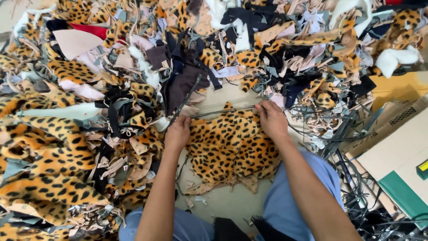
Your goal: Stacking leopard-print fabric scraps onto a cardboard base from a large pile on the floor.
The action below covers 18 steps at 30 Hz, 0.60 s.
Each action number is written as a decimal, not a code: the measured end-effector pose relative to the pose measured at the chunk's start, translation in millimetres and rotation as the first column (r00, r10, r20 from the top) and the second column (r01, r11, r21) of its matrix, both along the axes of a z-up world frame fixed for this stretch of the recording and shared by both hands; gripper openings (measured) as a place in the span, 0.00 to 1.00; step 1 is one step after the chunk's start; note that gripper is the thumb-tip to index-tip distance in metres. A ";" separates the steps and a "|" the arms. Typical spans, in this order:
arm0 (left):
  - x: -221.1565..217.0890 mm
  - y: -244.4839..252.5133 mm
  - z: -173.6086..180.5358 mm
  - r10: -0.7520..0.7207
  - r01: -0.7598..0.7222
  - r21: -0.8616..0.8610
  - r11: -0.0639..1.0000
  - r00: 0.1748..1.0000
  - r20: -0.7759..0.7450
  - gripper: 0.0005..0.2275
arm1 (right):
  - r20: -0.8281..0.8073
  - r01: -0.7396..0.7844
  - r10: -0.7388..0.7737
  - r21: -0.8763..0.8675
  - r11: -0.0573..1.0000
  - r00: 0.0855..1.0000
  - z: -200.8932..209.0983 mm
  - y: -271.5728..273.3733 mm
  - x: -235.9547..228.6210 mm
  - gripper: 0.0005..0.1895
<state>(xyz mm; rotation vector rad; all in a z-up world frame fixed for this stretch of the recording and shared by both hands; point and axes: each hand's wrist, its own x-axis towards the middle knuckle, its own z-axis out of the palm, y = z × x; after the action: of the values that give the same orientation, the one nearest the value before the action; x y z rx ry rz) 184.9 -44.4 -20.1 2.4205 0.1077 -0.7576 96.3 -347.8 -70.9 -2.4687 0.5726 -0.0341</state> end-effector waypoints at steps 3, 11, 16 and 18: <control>-5.6 1.9 -16.4 0.103 -0.107 -0.098 0.989 0.994 -0.047 0.16 | -0.023 0.055 -0.053 0.095 0.994 0.998 -18.8 -2.7 2.0 0.11; -18.4 7.3 -28.6 0.280 -0.298 -0.208 0.932 0.954 -0.110 0.15 | -0.058 0.133 -0.122 0.275 0.952 0.991 0.5 -6.4 -2.1 0.11; -14.3 13.2 -18.8 0.181 -0.177 -0.226 0.958 0.984 -0.005 0.15 | -0.026 0.192 -0.194 0.324 0.926 0.981 1.5 -6.4 -1.4 0.09; -13.9 16.5 -18.9 0.170 -0.176 -0.235 0.956 0.984 -0.046 0.14 | -0.067 0.236 -0.227 0.355 0.905 0.971 -4.6 -7.2 -0.3 0.08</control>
<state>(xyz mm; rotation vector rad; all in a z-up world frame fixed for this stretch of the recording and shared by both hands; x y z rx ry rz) 171.0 -27.9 -39.0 2.1421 0.2230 -0.6799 96.0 -354.9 -75.5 -2.0368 0.8050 0.0069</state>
